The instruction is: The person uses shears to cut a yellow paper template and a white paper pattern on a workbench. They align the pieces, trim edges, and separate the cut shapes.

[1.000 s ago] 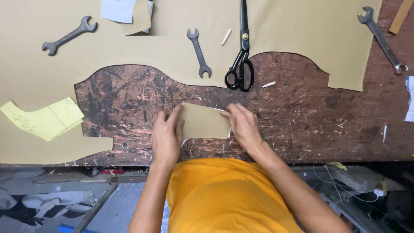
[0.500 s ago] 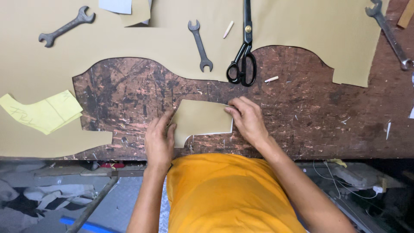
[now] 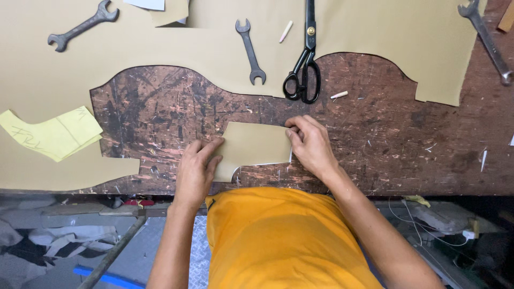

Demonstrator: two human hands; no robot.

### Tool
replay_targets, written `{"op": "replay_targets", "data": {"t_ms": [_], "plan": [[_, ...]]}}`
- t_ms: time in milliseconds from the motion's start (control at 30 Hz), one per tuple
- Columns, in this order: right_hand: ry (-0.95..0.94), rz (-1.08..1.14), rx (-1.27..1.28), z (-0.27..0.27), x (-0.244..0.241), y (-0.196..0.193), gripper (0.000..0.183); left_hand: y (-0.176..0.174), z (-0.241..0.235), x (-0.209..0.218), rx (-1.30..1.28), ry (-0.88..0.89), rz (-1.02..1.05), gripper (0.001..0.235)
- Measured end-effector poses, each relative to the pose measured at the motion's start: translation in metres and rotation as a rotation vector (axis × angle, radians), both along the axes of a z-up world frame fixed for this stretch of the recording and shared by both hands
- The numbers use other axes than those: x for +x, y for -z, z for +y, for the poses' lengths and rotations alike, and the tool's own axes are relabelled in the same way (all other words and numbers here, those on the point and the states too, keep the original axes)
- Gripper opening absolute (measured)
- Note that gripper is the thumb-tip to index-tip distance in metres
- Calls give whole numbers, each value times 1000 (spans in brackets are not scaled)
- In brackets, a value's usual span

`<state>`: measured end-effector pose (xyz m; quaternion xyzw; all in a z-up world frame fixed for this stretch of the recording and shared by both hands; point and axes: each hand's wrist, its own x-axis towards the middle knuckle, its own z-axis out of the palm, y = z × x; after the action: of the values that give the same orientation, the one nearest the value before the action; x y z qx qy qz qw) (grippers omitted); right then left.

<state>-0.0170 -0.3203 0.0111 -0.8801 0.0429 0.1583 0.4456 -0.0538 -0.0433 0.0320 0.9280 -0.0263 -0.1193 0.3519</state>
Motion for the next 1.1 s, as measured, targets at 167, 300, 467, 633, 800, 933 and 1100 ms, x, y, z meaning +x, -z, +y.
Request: {"op": "replay_targets", "data": {"t_ms": [167,300,467,633,800,933,1100], "plan": [[-17,-68,-16,0,-3,3,12,-2,1,1,25,39,23,36],[-2,-105,-53,2,-7,8,11,1,2,0,7,36,-13,31],[14,-86,-105,3,-10,10,12,4,4,-3,-3,9,-23,30],[-5,-105,-92,1,-6,6,12,5,2,0,-11,-24,25,37],[-20,-10,-119,2,-4,1,16,2,-3,2,37,-118,161,38],[-25,-38,-127,2,-5,1,16,1,-7,2,66,-139,187,34],[-43,1,-110,2,-4,0,12,2,-8,2,69,-154,168,28]]}}
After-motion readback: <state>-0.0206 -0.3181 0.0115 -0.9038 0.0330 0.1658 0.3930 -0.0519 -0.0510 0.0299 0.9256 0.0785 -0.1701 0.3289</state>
